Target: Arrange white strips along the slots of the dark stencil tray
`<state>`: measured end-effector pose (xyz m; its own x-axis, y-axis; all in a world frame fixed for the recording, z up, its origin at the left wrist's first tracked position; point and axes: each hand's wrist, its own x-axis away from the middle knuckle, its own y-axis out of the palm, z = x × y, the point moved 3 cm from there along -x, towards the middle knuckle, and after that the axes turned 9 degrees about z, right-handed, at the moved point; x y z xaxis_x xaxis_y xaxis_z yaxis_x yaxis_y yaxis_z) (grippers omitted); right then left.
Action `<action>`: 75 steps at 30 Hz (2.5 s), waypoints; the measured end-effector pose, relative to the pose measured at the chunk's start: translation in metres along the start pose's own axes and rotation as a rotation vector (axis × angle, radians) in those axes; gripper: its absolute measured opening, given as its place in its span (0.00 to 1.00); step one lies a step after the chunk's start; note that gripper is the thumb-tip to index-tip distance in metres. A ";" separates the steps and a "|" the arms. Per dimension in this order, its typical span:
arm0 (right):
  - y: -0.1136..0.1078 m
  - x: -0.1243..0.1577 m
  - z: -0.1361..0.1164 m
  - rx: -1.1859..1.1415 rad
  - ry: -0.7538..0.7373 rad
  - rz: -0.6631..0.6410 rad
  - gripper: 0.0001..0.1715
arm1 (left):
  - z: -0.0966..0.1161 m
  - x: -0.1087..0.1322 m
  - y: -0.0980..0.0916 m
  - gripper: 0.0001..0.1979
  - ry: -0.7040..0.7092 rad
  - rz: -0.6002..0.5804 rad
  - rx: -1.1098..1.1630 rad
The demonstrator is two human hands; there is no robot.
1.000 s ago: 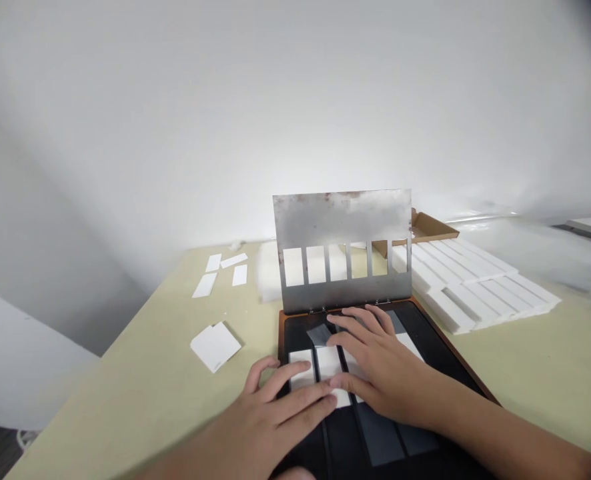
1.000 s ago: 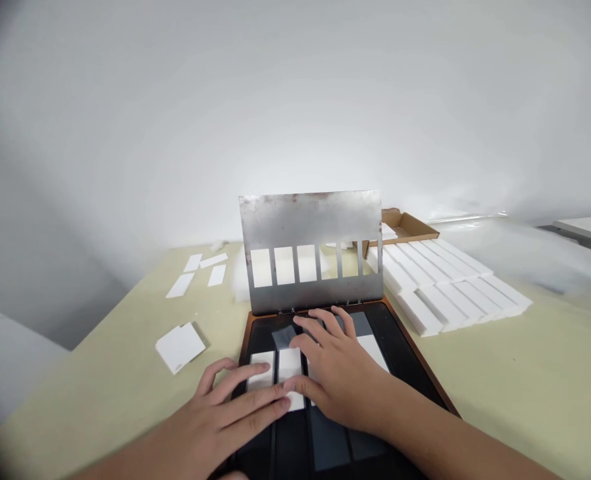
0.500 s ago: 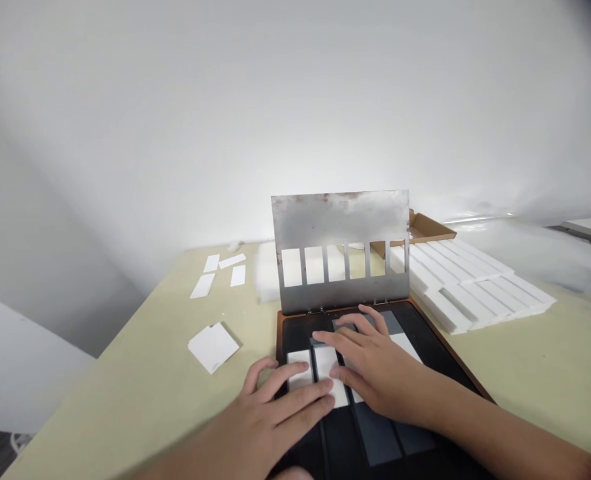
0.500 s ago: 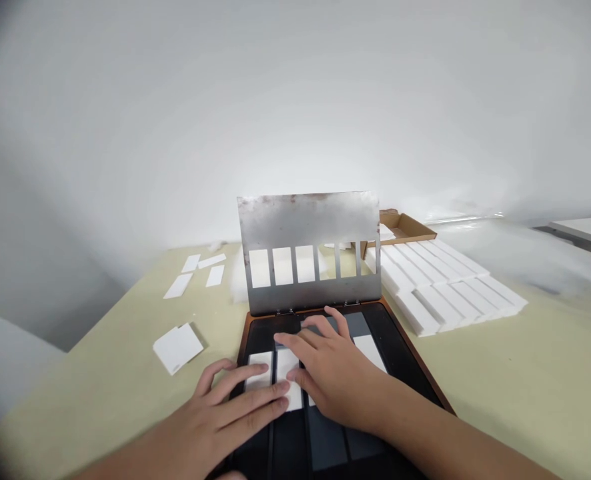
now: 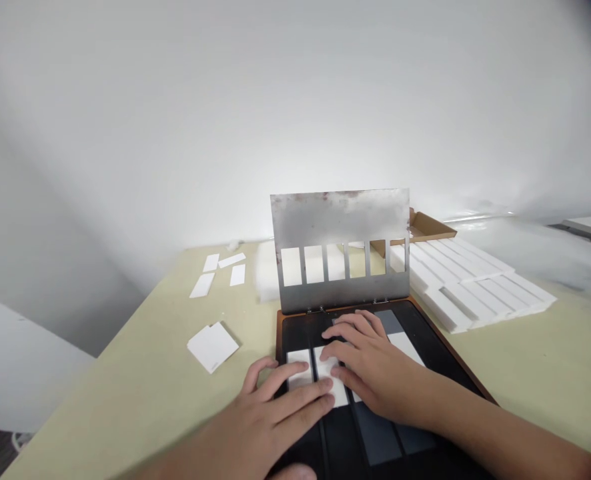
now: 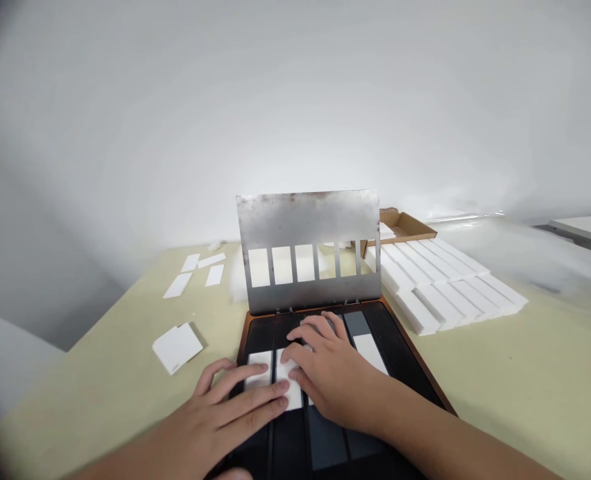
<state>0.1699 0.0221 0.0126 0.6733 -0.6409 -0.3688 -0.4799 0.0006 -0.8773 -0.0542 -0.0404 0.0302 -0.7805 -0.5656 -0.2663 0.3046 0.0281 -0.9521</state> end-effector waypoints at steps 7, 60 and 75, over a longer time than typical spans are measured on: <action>-0.001 -0.004 0.002 -0.054 0.009 0.011 0.18 | -0.001 -0.001 -0.001 0.36 0.002 -0.028 -0.005; -0.003 -0.001 0.000 0.018 -0.134 0.097 0.10 | -0.007 0.013 0.016 0.37 -0.068 0.007 -0.066; -0.021 0.000 -0.010 -0.262 -0.072 0.045 0.07 | -0.005 0.007 0.011 0.41 -0.026 0.019 -0.058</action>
<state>0.1740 0.0144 0.0340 0.6817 -0.5887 -0.4344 -0.6331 -0.1772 -0.7535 -0.0592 -0.0396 0.0171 -0.7599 -0.5860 -0.2814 0.2867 0.0864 -0.9541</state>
